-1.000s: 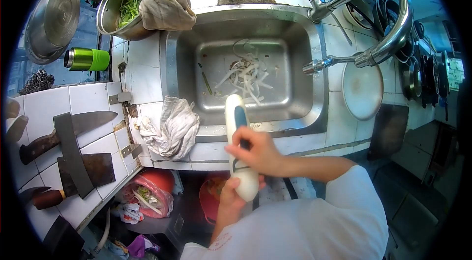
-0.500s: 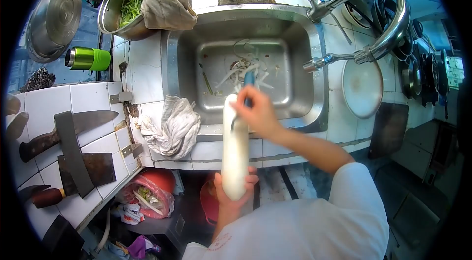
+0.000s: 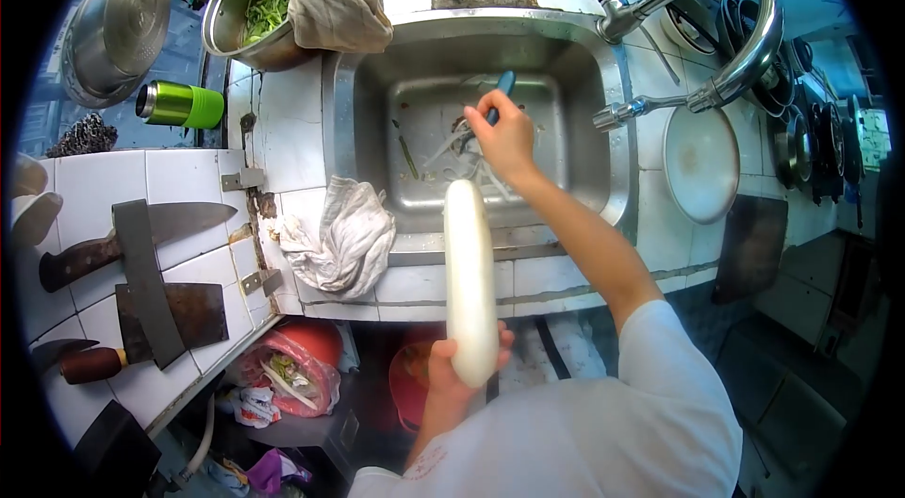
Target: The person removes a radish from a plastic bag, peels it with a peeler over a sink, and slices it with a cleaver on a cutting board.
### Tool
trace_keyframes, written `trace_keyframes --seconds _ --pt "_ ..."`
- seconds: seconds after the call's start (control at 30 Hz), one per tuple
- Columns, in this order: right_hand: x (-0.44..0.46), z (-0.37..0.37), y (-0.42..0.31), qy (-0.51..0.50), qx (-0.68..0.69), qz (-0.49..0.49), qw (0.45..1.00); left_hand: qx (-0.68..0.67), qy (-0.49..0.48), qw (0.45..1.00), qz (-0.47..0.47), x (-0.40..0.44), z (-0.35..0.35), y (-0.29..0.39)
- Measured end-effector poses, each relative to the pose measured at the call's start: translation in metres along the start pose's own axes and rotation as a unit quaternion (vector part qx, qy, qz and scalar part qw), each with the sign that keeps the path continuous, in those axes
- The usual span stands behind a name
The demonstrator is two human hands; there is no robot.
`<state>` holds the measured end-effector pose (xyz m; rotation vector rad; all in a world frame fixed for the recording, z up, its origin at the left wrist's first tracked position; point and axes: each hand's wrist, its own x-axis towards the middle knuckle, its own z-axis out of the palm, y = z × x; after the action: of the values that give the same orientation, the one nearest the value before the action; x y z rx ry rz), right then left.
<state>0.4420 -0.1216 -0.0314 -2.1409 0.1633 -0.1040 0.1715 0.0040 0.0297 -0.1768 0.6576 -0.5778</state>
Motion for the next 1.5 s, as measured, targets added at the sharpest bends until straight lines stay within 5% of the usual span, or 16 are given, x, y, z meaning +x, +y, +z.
trace_keyframes --seconds 0.07,0.2,0.27,0.3,0.43,0.5,0.6,0.77,0.83,0.93,1.0,1.07,1.1,1.27,1.37,1.5 --pt "-0.028 -0.020 -0.022 -0.031 0.120 0.008 0.992 0.031 -0.027 0.999 0.025 0.004 -0.005 -0.002" --pt "-0.123 -0.062 -0.065 -0.267 0.142 -0.030 0.953 0.096 0.007 0.994 0.043 0.008 0.005 -0.007" --pt "-0.135 -0.071 -0.076 -0.284 0.164 -0.015 0.945 0.100 0.006 0.994 0.051 0.009 0.008 -0.008" --pt "-0.132 -0.057 -0.062 -0.223 0.147 -0.073 0.961 0.091 0.024 0.994 0.052 0.007 0.008 -0.009" --pt "-0.031 0.009 0.001 -0.085 0.058 -0.022 0.994 0.048 0.015 0.998 0.048 0.005 0.002 -0.012" --pt "0.015 0.031 0.044 -0.112 -0.071 -0.025 0.991 0.063 0.017 0.996 0.066 0.003 0.001 -0.015" --pt "0.029 0.023 0.048 -0.009 -0.035 -0.016 0.999 0.102 0.036 0.991 0.082 0.002 -0.004 -0.015" --pt "-0.017 -0.018 0.001 -0.083 0.096 0.023 0.992 0.133 0.056 0.987 0.078 0.006 -0.005 -0.019" --pt "-0.038 -0.014 -0.006 -0.165 0.136 -0.087 0.973 0.141 0.065 0.985 0.080 0.008 -0.007 -0.020" --pt "-0.017 0.010 0.019 -0.094 0.111 -0.044 0.988 0.144 0.054 0.985 0.082 0.005 -0.015 -0.021" --pt "0.011 0.008 0.038 -0.062 0.006 -0.121 0.991 0.159 0.051 0.982 0.083 0.006 -0.018 -0.017" --pt "0.027 0.002 0.037 -0.067 -0.017 0.009 0.998 0.181 0.044 0.977 0.107 0.009 -0.013 -0.020" --pt "0.023 -0.003 0.026 -0.032 0.054 -0.007 0.998 0.176 0.047 0.978 0.101 0.010 -0.016 -0.019" --pt "-0.010 0.000 0.002 -0.179 0.095 -0.099 0.974 0.230 0.054 0.965 0.112 0.009 -0.022 -0.020" --pt "0.011 0.020 0.029 -0.147 -0.097 -0.059 0.983 0.180 0.019 0.979 0.093 0.006 -0.023 -0.014" --pt "0.014 0.023 0.054 -0.134 0.004 0.080 0.988 0.236 0.018 0.968 0.086 0.006 -0.025 -0.010"
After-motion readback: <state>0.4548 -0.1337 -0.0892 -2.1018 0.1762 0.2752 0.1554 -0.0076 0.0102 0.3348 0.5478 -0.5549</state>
